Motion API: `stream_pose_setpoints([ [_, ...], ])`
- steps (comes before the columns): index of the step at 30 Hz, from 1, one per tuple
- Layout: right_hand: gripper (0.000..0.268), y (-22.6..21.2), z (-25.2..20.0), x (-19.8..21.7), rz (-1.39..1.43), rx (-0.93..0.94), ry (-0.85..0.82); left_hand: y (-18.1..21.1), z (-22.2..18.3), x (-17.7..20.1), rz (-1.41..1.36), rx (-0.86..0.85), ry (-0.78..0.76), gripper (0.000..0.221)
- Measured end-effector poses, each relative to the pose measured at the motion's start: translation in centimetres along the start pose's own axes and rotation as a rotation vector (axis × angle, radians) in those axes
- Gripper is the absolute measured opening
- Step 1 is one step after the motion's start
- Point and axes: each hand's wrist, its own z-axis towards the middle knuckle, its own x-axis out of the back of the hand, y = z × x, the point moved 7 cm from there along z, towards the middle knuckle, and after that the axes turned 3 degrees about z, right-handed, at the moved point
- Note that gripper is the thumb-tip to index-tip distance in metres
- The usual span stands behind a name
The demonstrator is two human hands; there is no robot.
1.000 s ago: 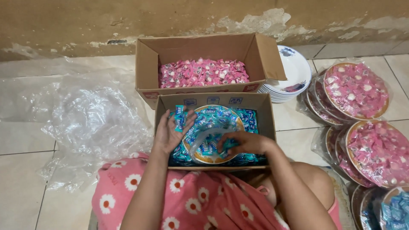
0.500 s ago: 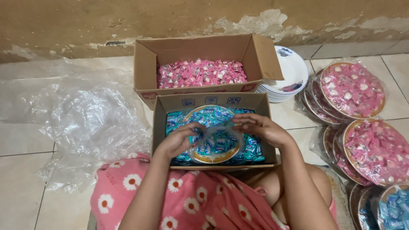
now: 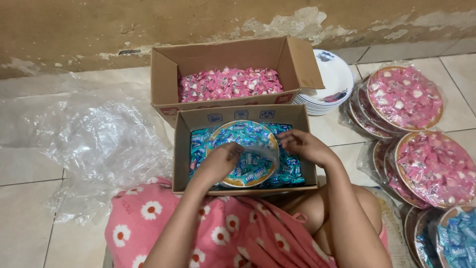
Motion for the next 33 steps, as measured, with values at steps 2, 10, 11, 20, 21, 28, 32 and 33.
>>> stream_pose_setpoints([
  [2, 0.050, 0.9, 0.1, -1.3, -0.264, -0.032, -0.092, -3.1, -0.3, 0.5, 0.074, 0.047, 0.044, 0.028],
  [10, 0.053, 7.7, 4.4, -3.4, -0.695, -0.119, -0.120, -8.9, -2.7, -1.9, 0.071, 0.282, 0.005, 0.040],
  [11, 0.039, 7.3, 3.7, -3.7, -0.455, -0.139, -0.115, -9.1, -2.8, -1.8, 0.060, 0.295, 0.038, 0.033],
  [20, 0.016, 3.9, -0.1, -1.2, 0.131, -0.065, 0.087, -9.6, -3.8, -0.3, -0.288, 0.219, 0.295, 0.020],
  [21, 0.021, 4.1, -0.9, -1.0, 0.133, -0.071, 0.115, -9.7, -3.4, -0.8, -0.215, 0.183, 0.282, 0.023],
  [28, 0.024, 7.2, -4.1, -3.1, 0.421, -0.089, 0.179, -10.2, -3.7, -0.7, -0.300, 0.204, 0.251, 0.033],
  [32, 0.040, 8.4, -5.3, -3.9, 0.482, -0.061, 0.285, -10.0, -3.4, 0.0, -0.477, 0.138, 0.202, 0.025],
  [33, 0.047, 8.3, -6.3, -4.4, 0.483, -0.075, 0.300, -9.9, -3.6, 0.0, -0.532, 0.114, 0.184, 0.023],
])
